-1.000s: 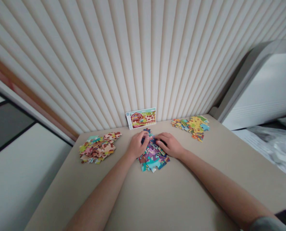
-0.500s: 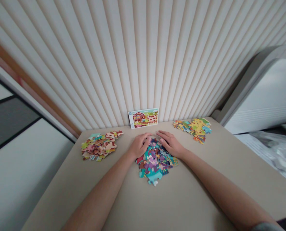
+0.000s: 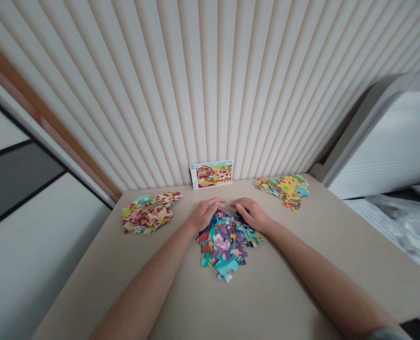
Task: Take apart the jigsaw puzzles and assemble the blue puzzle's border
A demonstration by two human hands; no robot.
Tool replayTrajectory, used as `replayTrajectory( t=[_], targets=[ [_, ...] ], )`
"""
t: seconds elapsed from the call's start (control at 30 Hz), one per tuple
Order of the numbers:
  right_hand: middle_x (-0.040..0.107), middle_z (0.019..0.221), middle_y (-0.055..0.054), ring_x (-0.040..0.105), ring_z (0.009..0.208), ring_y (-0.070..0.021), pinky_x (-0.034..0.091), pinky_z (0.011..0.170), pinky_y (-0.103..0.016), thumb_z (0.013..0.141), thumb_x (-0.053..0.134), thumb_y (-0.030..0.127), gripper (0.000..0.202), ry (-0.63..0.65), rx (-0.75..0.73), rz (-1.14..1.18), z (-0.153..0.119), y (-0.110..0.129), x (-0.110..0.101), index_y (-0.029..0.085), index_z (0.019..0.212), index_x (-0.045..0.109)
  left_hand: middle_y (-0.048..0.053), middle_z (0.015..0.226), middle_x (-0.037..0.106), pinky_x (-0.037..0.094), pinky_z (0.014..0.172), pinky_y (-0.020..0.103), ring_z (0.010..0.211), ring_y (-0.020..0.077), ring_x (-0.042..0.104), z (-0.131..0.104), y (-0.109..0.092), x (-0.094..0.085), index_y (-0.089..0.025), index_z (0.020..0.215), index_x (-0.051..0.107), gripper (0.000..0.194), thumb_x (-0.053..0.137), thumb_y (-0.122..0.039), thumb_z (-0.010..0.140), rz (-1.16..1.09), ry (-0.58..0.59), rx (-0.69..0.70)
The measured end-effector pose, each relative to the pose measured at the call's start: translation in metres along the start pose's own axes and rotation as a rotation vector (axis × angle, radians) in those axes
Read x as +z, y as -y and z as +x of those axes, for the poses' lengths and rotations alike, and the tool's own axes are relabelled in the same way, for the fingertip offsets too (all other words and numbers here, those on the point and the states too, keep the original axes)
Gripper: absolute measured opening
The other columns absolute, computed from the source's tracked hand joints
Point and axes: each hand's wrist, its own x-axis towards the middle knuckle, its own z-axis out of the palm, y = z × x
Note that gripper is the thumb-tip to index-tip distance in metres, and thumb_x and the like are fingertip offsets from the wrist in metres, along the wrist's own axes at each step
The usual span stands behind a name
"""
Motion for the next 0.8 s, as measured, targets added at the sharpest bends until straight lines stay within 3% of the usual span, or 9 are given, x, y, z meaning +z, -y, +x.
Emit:
replayTrajectory(
  t=[0.1, 0.3, 0.4, 0.5, 0.57, 0.63, 0.8],
  targets=[
    [0.075, 0.106, -0.009, 0.068, 0.099, -0.0232, 0.051, 0.094, -0.040, 0.105, 0.026, 0.054, 0.057, 0.005, 0.036, -0.016, 0.001, -0.005, 0.003, 0.022, 0.116, 0.072, 0.010, 0.105, 0.076, 0.050, 0.101, 0.042, 0.103, 0.0252, 0.070, 0.001, 0.005, -0.002, -0.016, 0.119, 0.067, 0.054, 0.034, -0.054, 0.103, -0.115, -0.055, -0.028],
    [0.076, 0.107, -0.009, 0.069, 0.102, -0.0241, 0.050, 0.097, -0.040, 0.104, 0.027, 0.058, 0.059, 0.026, 0.098, -0.008, 0.002, -0.008, 0.002, 0.022, 0.114, 0.073, 0.013, 0.115, 0.073, 0.051, 0.101, 0.043, 0.111, 0.0268, 0.067, -0.001, 0.005, -0.006, -0.014, 0.118, 0.067, 0.047, 0.049, -0.053, 0.098, -0.228, -0.001, -0.053],
    [0.074, 0.115, -0.009, 0.068, 0.108, -0.0235, 0.050, 0.099, -0.042, 0.106, 0.019, 0.054, 0.063, 0.034, 0.170, 0.078, -0.005, -0.003, 0.001, 0.021, 0.124, 0.069, 0.010, 0.132, 0.066, 0.046, 0.109, 0.043, 0.125, 0.0261, 0.060, -0.009, -0.005, -0.002, -0.020, 0.131, 0.062, 0.048, 0.046, -0.052, 0.099, -0.024, 0.107, -0.022],
    [0.067, 0.132, -0.010, 0.059, 0.125, -0.0246, 0.041, 0.110, -0.048, 0.105, 0.028, 0.053, 0.054, 0.059, 0.124, 0.008, -0.019, 0.012, 0.010, 0.024, 0.136, 0.061, 0.010, 0.152, 0.049, 0.033, 0.119, 0.049, 0.141, 0.0293, 0.043, -0.028, -0.018, 0.010, -0.024, 0.146, 0.049, 0.058, 0.050, -0.054, 0.097, 0.296, 0.207, 0.053],
    [0.059, 0.142, -0.010, 0.050, 0.135, -0.0275, 0.032, 0.116, -0.054, 0.102, 0.041, 0.053, 0.049, 0.060, 0.096, -0.129, -0.030, 0.027, 0.023, 0.026, 0.139, 0.058, 0.013, 0.153, 0.046, 0.030, 0.120, 0.054, 0.142, 0.0338, 0.041, -0.046, -0.026, 0.019, -0.023, 0.145, 0.050, 0.064, 0.057, -0.058, 0.091, 0.489, 0.167, 0.072],
    [0.058, 0.143, -0.011, 0.048, 0.137, -0.0289, 0.030, 0.115, -0.059, 0.102, 0.042, 0.049, 0.044, 0.023, 0.136, -0.220, -0.041, 0.041, 0.038, 0.028, 0.135, 0.061, 0.014, 0.149, 0.049, 0.032, 0.119, 0.053, 0.139, 0.0335, 0.045, -0.062, -0.032, 0.028, -0.022, 0.137, 0.058, 0.056, 0.057, -0.055, 0.092, 0.583, 0.093, 0.090],
    [0.064, 0.134, -0.011, 0.055, 0.129, -0.0293, 0.036, 0.110, -0.058, 0.101, 0.046, 0.043, 0.035, -0.023, 0.137, -0.301, -0.051, 0.062, 0.049, 0.028, 0.127, 0.065, 0.013, 0.145, 0.054, 0.040, 0.115, 0.045, 0.133, 0.0295, 0.051, -0.079, -0.037, 0.033, -0.021, 0.134, 0.060, 0.048, 0.059, -0.044, 0.091, 0.563, 0.034, 0.123]
  ],
)
